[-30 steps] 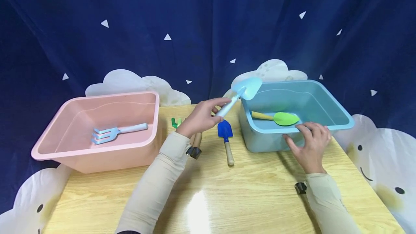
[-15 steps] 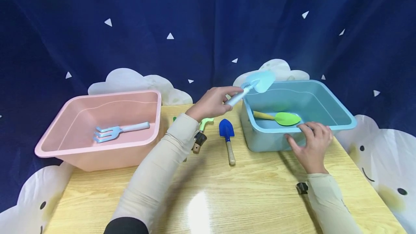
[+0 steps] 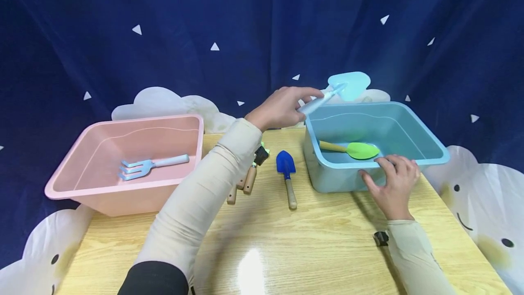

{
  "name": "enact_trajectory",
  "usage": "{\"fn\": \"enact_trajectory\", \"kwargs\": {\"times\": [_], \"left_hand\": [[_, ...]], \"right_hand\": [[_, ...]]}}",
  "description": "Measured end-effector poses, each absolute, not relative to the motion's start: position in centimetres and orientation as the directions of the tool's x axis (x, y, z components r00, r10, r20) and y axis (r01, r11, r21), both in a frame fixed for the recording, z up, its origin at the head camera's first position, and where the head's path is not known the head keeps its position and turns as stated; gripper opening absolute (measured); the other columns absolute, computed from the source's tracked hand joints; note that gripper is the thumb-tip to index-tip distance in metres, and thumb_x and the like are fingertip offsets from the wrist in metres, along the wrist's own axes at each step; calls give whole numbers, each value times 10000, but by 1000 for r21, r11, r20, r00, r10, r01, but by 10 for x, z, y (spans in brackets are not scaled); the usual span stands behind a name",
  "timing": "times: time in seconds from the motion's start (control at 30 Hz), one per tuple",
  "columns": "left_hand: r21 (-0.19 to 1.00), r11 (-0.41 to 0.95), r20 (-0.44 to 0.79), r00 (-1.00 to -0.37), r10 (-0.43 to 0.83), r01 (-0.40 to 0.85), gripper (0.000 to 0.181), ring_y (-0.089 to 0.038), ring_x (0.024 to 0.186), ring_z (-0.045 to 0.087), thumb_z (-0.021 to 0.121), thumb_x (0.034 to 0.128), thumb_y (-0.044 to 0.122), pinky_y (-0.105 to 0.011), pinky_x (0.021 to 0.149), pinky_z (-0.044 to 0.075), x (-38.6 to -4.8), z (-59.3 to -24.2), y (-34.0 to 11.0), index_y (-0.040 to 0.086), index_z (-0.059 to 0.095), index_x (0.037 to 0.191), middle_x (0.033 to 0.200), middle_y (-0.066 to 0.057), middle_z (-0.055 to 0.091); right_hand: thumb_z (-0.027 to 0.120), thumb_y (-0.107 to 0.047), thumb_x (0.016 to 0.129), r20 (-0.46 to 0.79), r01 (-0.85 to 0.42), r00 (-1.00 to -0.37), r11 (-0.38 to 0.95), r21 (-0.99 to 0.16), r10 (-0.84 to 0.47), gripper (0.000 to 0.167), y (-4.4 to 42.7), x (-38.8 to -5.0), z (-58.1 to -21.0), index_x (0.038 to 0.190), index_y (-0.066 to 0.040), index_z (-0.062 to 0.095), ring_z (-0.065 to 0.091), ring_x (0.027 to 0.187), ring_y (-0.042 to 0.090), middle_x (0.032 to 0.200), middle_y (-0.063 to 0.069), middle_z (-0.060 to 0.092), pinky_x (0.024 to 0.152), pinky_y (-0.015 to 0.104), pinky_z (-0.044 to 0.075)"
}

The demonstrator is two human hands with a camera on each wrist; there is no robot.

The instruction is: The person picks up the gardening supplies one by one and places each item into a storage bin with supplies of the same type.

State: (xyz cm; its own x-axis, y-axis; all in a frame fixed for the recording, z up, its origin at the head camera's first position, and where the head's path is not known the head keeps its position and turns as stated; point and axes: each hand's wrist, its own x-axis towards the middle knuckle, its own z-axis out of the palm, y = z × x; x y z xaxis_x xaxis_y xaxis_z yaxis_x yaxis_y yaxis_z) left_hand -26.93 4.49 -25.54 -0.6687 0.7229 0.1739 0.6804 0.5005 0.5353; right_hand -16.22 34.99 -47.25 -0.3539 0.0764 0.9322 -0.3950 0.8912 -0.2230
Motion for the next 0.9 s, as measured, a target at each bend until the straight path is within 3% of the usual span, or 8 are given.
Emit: {"fn": "enact_trajectory", "kwargs": {"times": [0.27, 0.5, 0.73, 0.9], "left_hand": [[557, 510, 119, -671, 732, 656, 599, -184, 1030, 636, 596, 870, -7, -268, 836, 507, -274, -258, 54, 258, 554, 1406, 1306, -59, 666], [615, 440, 141, -640, 755, 654, 581, -186, 898, 649, 589, 855, -25, -238, 736, 516, -275, -279, 65, 234, 596, 1375, 1230, -67, 697], [619, 407, 155, -613, 775, 672, 585, -166, 899, 638, 581, 851, -34, -207, 709, 503, -273, -292, 76, 221, 594, 1377, 1236, -76, 695], [599, 426, 153, -619, 770, 678, 593, -145, 795, 601, 574, 847, -19, -194, 645, 451, -271, -300, 89, 243, 592, 1378, 1202, -39, 710]], "right_hand": [[677, -581, 827, 937, -391, -342, 897, -208, 69, 585, 347, -162, -470, 938, -7, 651, 492, 1041, 426, 1005, 233, 604, 1028, 631, 244], [693, -559, 812, 938, -403, -341, 891, -206, 63, 557, 344, -163, -470, 941, -18, 663, 505, 1030, 425, 993, 226, 610, 1094, 459, 225], [692, -549, 812, 934, -409, -352, 889, -208, 57, 545, 339, -166, -473, 955, -24, 664, 508, 1037, 423, 998, 221, 611, 1093, 496, 235], [690, -556, 817, 930, -402, -364, 893, -204, 49, 555, 341, -164, -474, 962, -20, 665, 504, 1044, 421, 1013, 223, 610, 1088, 507, 238]]}}
